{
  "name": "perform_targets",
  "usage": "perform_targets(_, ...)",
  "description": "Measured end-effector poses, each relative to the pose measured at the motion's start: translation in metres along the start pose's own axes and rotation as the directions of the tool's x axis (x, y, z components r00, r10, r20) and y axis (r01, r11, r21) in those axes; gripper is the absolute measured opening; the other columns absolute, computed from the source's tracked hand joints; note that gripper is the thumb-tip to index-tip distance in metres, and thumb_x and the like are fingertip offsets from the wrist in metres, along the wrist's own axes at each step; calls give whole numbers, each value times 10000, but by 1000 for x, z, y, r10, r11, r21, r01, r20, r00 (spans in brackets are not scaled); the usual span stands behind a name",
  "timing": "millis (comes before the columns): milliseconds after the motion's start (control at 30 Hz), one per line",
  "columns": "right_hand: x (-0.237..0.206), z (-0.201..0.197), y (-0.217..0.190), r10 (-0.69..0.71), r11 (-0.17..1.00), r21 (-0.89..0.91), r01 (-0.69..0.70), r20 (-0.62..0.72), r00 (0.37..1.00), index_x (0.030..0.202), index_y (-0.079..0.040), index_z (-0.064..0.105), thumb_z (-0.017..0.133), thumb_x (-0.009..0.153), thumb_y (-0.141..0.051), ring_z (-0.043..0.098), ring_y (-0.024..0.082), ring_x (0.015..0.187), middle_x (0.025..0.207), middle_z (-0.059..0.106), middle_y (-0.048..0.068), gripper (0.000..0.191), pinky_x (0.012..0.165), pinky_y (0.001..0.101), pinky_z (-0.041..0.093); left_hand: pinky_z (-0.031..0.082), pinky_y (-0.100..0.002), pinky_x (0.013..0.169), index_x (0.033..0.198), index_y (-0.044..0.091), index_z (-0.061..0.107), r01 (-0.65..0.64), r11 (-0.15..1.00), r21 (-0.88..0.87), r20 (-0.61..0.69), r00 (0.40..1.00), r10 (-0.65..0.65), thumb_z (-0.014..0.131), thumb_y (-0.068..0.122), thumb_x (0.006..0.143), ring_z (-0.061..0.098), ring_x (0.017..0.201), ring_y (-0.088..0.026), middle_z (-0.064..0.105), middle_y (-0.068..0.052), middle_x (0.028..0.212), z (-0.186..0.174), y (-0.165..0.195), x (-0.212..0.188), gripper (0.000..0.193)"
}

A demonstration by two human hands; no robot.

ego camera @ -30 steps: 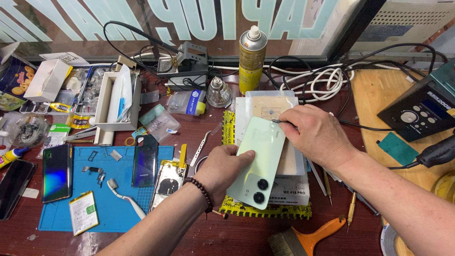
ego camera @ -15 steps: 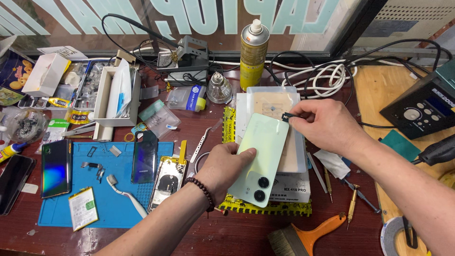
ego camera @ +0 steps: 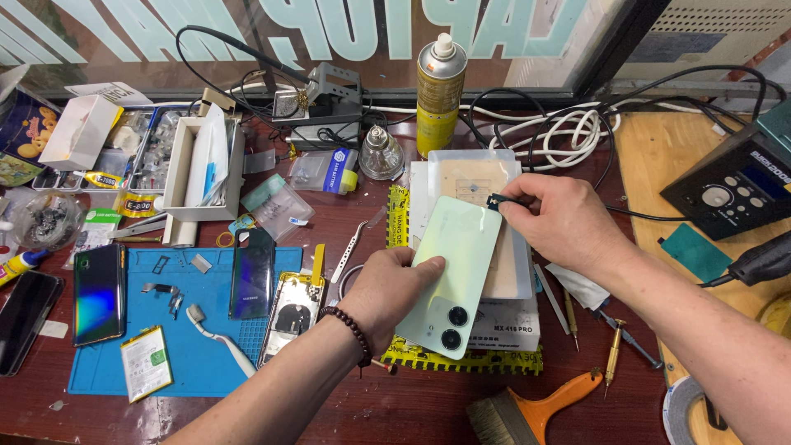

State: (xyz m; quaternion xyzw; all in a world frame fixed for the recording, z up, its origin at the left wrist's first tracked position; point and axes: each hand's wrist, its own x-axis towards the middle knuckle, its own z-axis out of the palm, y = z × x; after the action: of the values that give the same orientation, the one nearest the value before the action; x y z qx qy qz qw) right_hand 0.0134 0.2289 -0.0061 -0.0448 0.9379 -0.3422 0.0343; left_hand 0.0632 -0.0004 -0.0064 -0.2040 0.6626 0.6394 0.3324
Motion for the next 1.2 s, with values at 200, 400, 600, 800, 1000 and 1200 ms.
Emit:
perform_targets(200,-3,2,-1,-57,998,-30,56,-36,998,989,-75,755,698,880,-191,748,209,691,785,757,103,169,668,347,567,653,-361,626,1282,-85,582,-9,1000,-28,10,1000,9,641,231,944,755,742,-216,754,-187,990,0,-1,1,467)
perform_targets(400,-10,2,-3,-360,917,-228,328,-118,925,976,-57,737,706,884,-157,707,341,824,893,710,133,140,716,421,557,646,-361,613,1277,-80,587,-12,1000,-23,3,1000,12,641,228,944,748,732,-217,753,-184,986,0,-3,2,456)
perform_targets(600,-15,4,-8,-405,892,-277,356,-144,903,958,-59,736,715,876,-151,701,356,850,921,720,115,125,723,435,555,641,-364,604,1270,-80,599,-18,999,-31,1,1000,18,645,228,939,743,726,-215,755,-179,979,0,-3,2,455)
perform_targets(800,-11,5,-8,-335,936,-153,316,-122,934,984,-54,758,713,875,-162,724,330,860,933,737,117,159,741,416,571,653,-360,631,1262,-85,603,-17,1000,-18,8,1000,17,649,232,943,753,742,-211,758,-182,987,0,-3,3,452)
perform_targets(1000,-1,10,-13,-294,951,-136,278,-115,949,992,-74,782,730,860,-171,738,327,866,956,764,123,171,767,399,580,650,-372,644,1256,-87,600,-18,999,-39,20,1000,19,652,225,934,752,762,-228,753,-193,1003,1,-1,2,451)
perform_targets(1200,3,6,-19,-118,993,-15,117,-74,990,1030,-96,760,746,814,-199,777,244,785,875,771,113,241,709,368,595,631,-369,714,1434,111,434,-104,977,188,-123,984,129,719,228,913,736,865,-226,695,-177,1070,5,5,-7,606)
